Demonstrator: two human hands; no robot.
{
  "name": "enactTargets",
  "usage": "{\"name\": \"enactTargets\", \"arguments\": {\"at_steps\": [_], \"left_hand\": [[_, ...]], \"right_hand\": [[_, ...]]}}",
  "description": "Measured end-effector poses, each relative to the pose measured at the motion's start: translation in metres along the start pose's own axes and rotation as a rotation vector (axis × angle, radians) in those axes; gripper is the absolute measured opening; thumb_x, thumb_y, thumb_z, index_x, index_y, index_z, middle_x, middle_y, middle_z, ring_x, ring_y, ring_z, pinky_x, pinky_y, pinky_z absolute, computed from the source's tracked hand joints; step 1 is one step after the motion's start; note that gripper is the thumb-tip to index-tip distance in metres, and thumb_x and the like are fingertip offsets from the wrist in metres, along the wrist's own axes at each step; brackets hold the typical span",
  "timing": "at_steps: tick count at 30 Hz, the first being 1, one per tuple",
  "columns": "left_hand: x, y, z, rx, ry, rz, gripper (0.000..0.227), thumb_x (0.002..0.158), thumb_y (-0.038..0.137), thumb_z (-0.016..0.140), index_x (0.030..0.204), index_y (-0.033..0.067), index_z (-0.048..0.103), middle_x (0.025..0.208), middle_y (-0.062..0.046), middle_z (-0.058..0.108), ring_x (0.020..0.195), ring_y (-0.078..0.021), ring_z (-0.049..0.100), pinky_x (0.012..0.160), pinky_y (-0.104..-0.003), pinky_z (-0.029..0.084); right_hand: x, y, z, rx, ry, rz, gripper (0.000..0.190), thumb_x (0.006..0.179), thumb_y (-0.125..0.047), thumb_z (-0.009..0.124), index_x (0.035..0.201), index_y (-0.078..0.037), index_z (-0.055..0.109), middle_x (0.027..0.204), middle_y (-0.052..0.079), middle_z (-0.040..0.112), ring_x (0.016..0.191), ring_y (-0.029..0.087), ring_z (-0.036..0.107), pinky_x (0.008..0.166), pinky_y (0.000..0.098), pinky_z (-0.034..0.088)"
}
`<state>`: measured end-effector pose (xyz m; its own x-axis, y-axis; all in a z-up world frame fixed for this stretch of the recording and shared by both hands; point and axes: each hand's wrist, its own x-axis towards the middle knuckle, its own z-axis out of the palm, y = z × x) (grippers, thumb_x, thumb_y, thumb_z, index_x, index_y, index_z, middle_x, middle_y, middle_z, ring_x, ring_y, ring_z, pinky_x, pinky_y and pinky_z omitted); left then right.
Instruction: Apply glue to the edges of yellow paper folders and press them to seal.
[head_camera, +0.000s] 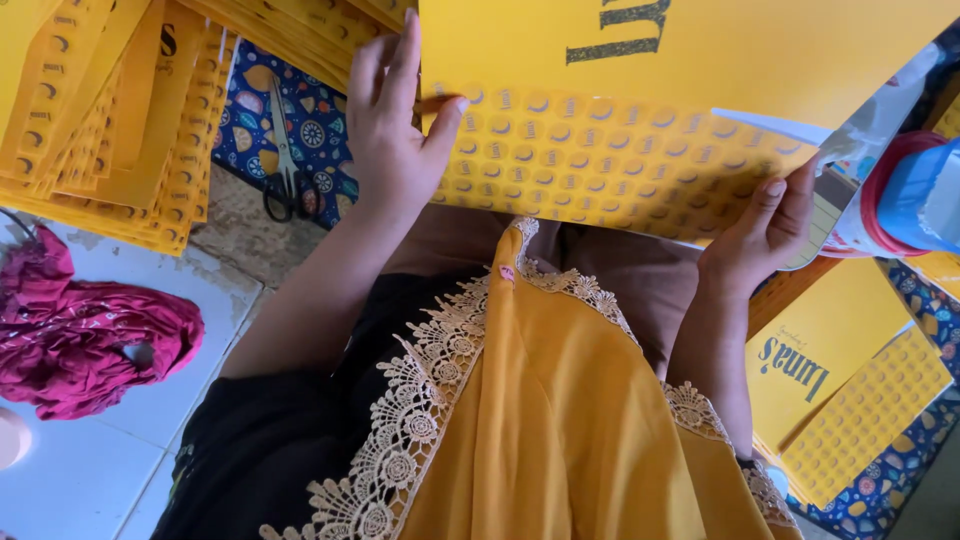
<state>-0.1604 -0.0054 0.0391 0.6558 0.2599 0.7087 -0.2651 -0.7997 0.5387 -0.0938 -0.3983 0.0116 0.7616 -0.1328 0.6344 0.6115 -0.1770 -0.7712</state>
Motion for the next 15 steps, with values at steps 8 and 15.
{"name": "enactTargets", "arguments": {"at_steps": [8,15], "left_hand": [[0.007,0.002,-0.006,-0.065,-0.040,-0.067,0.068,0.088,0.002,0.093,0.138,0.0064,0.048,0.112,-0.010,0.055,0.095,-0.0207,0.058,0.081,-0.031,0.062],[0.026,0.006,-0.024,-0.217,-0.289,-0.193,0.050,0.086,0.001,0.090,0.111,0.0065,0.047,0.084,-0.005,0.056,0.066,-0.0141,0.052,0.052,-0.027,0.045]], "right_hand": [[-0.002,-0.007,0.006,-0.041,-0.036,0.015,0.042,0.117,-0.020,0.057,0.150,0.002,0.047,0.152,0.014,0.053,0.143,0.020,0.046,0.123,0.0384,0.038],[0.003,-0.015,0.010,-0.092,-0.085,0.029,0.044,0.117,-0.025,0.055,0.150,0.004,0.048,0.152,0.016,0.053,0.144,0.022,0.045,0.124,0.0395,0.037]]}}
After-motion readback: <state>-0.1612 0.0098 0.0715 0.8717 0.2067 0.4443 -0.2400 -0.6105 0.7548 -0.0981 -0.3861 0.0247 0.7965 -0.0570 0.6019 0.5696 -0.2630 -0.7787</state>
